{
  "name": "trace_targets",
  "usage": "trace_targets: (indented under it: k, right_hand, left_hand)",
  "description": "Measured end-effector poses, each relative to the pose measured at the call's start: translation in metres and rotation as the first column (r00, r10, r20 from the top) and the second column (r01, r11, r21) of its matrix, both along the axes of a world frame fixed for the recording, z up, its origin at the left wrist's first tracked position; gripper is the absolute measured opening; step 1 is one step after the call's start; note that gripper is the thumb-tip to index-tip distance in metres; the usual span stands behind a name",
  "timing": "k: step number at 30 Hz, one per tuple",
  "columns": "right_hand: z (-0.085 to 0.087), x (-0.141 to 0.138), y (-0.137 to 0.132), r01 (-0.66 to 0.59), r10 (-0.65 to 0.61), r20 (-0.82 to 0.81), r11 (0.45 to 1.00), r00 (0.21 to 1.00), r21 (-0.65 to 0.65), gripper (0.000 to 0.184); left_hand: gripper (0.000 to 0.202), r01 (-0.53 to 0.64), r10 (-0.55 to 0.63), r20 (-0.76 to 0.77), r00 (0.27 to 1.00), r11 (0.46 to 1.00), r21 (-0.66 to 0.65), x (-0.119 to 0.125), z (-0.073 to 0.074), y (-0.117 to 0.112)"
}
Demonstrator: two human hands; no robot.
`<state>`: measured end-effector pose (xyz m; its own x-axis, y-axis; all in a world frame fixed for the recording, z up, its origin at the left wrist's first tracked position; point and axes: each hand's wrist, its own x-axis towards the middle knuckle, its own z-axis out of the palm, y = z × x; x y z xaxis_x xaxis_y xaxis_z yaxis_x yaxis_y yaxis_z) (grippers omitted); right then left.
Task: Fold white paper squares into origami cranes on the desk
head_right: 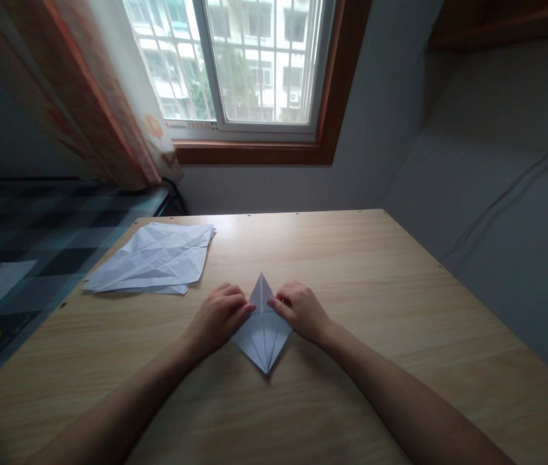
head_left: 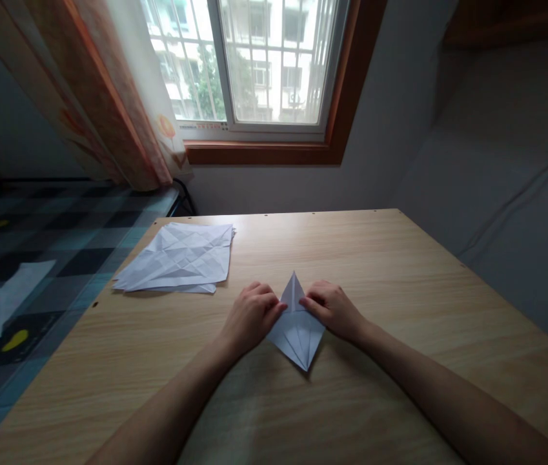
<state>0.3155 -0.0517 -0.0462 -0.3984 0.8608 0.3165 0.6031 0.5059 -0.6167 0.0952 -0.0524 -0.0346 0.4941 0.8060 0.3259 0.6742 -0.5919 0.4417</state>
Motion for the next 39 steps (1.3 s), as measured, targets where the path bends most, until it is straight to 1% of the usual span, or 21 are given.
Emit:
trace_targets:
  k: [2, 4, 5, 11, 15, 18, 20, 21, 23, 25, 27, 29, 30, 31, 32, 33, 36, 39]
  right_hand:
    - [0.0, -0.002, -0.001, 0.034, -0.034, 0.0, 0.999, 0.999, -0.012, 0.022]
    - [0.0, -0.002, -0.003, 0.032, -0.032, -0.001, 0.999, 0.999, -0.031, 0.011]
    - [0.001, -0.002, -0.004, 0.027, -0.027, 0.0, 0.999, 1.0, -0.038, 0.009]
    - [0.001, -0.001, -0.003, 0.062, -0.064, -0.026, 0.997, 0.998, -0.054, 0.014]
    - [0.0, -0.001, -0.003, 0.067, -0.072, -0.083, 0.996, 0.994, -0.061, 0.004]
    - [0.0, 0.0, -0.004, 0.069, -0.075, -0.114, 0.996, 0.991, -0.063, 0.011]
    - [0.0, 0.001, -0.004, 0.055, -0.06, -0.102, 0.998, 0.993, -0.043, 0.009]
    - [-0.001, 0.003, -0.004, 0.037, -0.039, -0.094, 0.999, 0.995, -0.026, 0.01]
    - [-0.002, 0.007, -0.003, -0.037, 0.038, -0.094, 0.999, 0.995, 0.016, 0.017]
    - [-0.003, 0.011, -0.003, -0.13, 0.135, -0.097, 0.99, 0.986, 0.058, 0.027]
    - [-0.003, 0.014, -0.003, -0.185, 0.192, -0.091, 0.98, 0.977, 0.078, 0.031]
    - [-0.002, 0.015, -0.006, -0.184, 0.19, -0.07, 0.98, 0.979, 0.078, 0.025]
    - [-0.001, 0.014, -0.007, -0.178, 0.182, -0.044, 0.981, 0.982, 0.079, 0.019]
    - [0.0, 0.014, -0.009, -0.175, 0.176, -0.003, 0.981, 0.984, 0.084, 0.012]
    - [0.002, 0.013, -0.011, -0.176, 0.172, 0.055, 0.98, 0.984, 0.095, 0.011]
    - [0.002, 0.012, -0.012, -0.183, 0.17, 0.121, 0.977, 0.978, 0.105, 0.021]
    - [0.002, 0.012, -0.015, -0.218, 0.18, 0.282, 0.97, 0.942, 0.109, 0.06]
    - [-0.001, 0.015, -0.017, -0.261, 0.216, 0.358, 0.962, 0.908, 0.082, 0.087]
  left_hand:
    - [0.031, -0.022, 0.022, -0.016, 1.0, 1.0, -0.014, 0.001, 0.0, 0.0]
    - [0.033, -0.033, 0.032, -0.023, 0.999, 0.999, -0.02, 0.001, 0.0, 0.001]
    - [0.033, -0.035, 0.034, -0.023, 0.999, 0.999, -0.025, 0.0, -0.001, 0.001]
    - [0.023, -0.008, 0.008, -0.001, 1.0, 0.998, -0.06, -0.002, 0.0, 0.002]
    - [0.035, -0.008, 0.008, -0.004, 1.0, 0.999, -0.036, -0.001, 0.0, 0.002]
    - [0.037, -0.022, 0.022, -0.006, 1.0, 1.0, 0.0, -0.001, 0.0, 0.001]
    - [0.033, 0.004, -0.004, 0.009, 1.0, 1.0, 0.021, -0.003, 0.001, 0.0]
    - [0.03, 0.035, -0.036, 0.018, 0.999, 0.999, 0.029, -0.003, 0.002, -0.001]
    - [0.027, 0.129, -0.129, 0.015, 0.991, 0.991, 0.038, -0.005, 0.004, -0.003]
    - [0.03, 0.201, -0.201, -0.003, 0.98, 0.979, 0.041, -0.007, 0.005, -0.004]
    - [0.037, 0.215, -0.214, -0.015, 0.977, 0.976, 0.044, -0.007, 0.004, -0.004]
    - [0.037, 0.201, -0.199, -0.037, 0.979, 0.978, 0.058, -0.006, 0.002, -0.005]
    - [0.033, 0.2, -0.196, -0.06, 0.979, 0.977, 0.07, -0.006, 0.0, -0.005]
    - [0.029, 0.205, -0.197, -0.089, 0.976, 0.975, 0.088, -0.005, -0.001, -0.006]
    - [0.025, 0.211, -0.198, -0.123, 0.972, 0.972, 0.104, -0.005, -0.002, -0.006]
    - [0.025, 0.216, -0.197, -0.155, 0.968, 0.969, 0.117, -0.005, -0.002, -0.007]
    - [0.034, 0.215, -0.185, -0.213, 0.959, 0.968, 0.126, -0.004, -0.002, -0.009]
    - [0.038, 0.192, -0.164, -0.227, 0.96, 0.975, 0.107, -0.004, 0.0, -0.009]
